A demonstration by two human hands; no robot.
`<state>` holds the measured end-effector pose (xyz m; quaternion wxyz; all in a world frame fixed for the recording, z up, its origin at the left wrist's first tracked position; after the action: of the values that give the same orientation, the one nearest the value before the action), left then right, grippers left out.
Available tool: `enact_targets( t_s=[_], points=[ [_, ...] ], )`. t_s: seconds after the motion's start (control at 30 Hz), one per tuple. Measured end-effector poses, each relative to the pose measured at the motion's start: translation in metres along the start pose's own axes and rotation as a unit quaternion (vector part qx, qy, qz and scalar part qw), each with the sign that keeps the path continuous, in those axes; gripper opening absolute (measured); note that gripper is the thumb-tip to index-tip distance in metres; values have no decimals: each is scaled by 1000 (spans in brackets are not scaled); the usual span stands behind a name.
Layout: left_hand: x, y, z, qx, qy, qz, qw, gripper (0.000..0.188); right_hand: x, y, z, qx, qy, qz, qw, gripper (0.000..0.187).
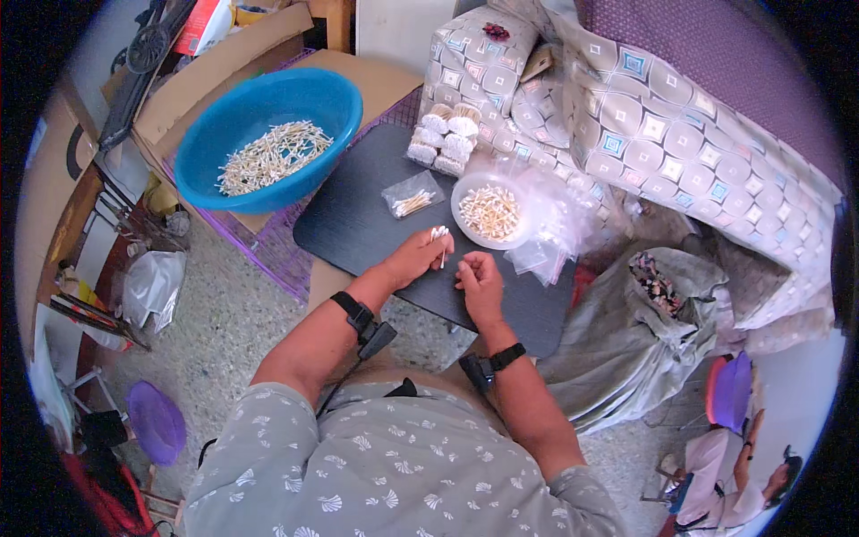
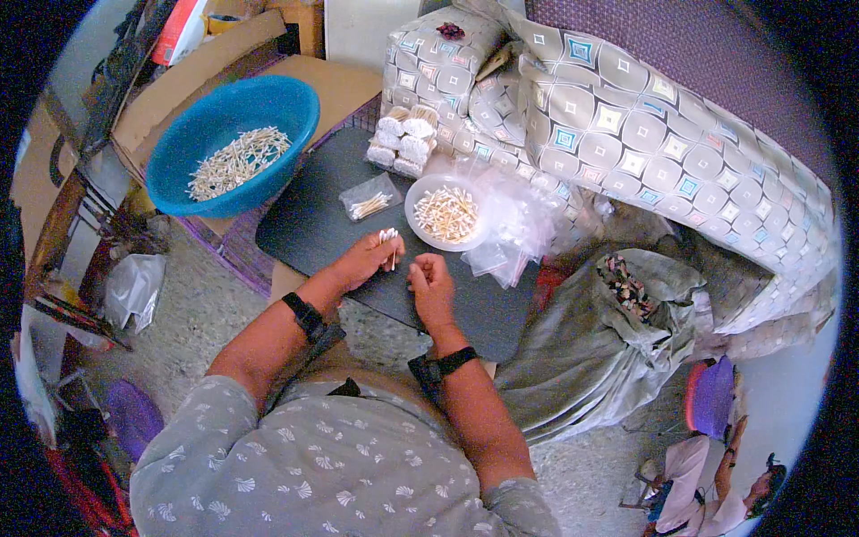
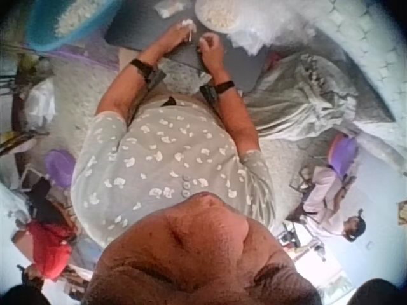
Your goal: Sorting cotton swabs and placing them into small plastic bags.
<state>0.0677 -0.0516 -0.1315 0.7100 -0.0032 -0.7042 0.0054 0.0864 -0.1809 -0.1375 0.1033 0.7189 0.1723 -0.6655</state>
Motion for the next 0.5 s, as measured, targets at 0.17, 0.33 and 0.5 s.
enact_targets(
  t_s=[0.17,0.33,0.5],
  points=[
    [2,-8,8,-52,29,87,994,24,-10,0,2,-23,20,7,999,26],
    [-20,-14,8,-119,83,-188,971,23,-2,3,-5,-41,-6,-43,998,36],
    [-7,-23,0,-104,-8,-335,936,22,-8,-5,-4,-86,38,37,995,34]
  ],
)
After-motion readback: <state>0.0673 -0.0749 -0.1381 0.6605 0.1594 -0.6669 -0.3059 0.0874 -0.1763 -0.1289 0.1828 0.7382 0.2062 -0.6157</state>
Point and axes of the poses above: each hand's wrist, its own z-axis away from the middle knuckle, its own y-axis out of the back of the hand, x = y × z, the point moved 10 cm from there along -z, towards the middle knuckle, and after that the axes turned 6 degrees about -z, right-handed, at the moved point
